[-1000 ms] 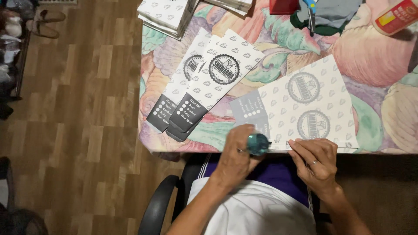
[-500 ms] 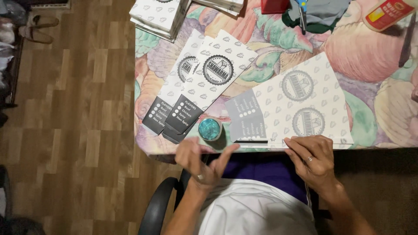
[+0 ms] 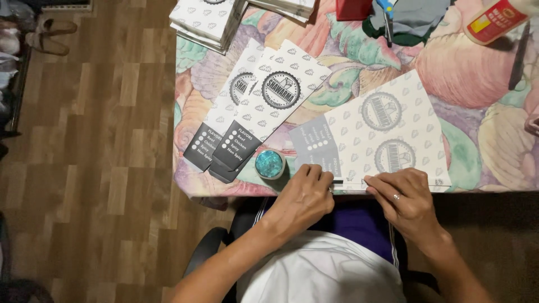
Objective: The person is preparing paper food packaging by applying stamps and folding them into shape at a workstation.
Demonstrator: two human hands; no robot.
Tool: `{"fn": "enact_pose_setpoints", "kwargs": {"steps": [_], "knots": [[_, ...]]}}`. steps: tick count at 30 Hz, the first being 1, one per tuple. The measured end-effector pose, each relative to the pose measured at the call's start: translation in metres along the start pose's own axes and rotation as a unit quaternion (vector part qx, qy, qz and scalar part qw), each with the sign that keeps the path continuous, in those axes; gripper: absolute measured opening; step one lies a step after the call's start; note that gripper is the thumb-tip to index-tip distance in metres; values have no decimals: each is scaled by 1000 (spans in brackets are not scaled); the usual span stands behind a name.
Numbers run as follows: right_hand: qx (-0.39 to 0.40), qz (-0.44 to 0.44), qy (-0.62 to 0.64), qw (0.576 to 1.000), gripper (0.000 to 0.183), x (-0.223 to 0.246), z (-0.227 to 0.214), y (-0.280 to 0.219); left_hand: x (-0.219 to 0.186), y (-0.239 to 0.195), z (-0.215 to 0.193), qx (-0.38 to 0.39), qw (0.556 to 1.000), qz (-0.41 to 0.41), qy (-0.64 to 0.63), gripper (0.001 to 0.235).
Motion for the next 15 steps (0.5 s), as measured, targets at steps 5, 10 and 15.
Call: {"fn": "enact_pose_setpoints", "kwargs": {"steps": [5,10,15], "knots": [[30,-16,-9,999,10,5,-4,15,-2,1,3,38,996,73,23,12],[51,-61,-32,996,8,8,-4,29,8,11,0,35,998,53,-17,4],[71,-97,-42,992,8,-2,-3,23,-10,32,-16,-49,998,-13,23,18]]}}
Point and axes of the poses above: each hand's wrist, its own y-axis towards the middle knuckle, its own z-axis out of the palm, x = y × z, the point moved 1 cm from there along y, towards the middle knuckle, and after that the axes turned 15 degrees about -x, right-handed, at the moved point
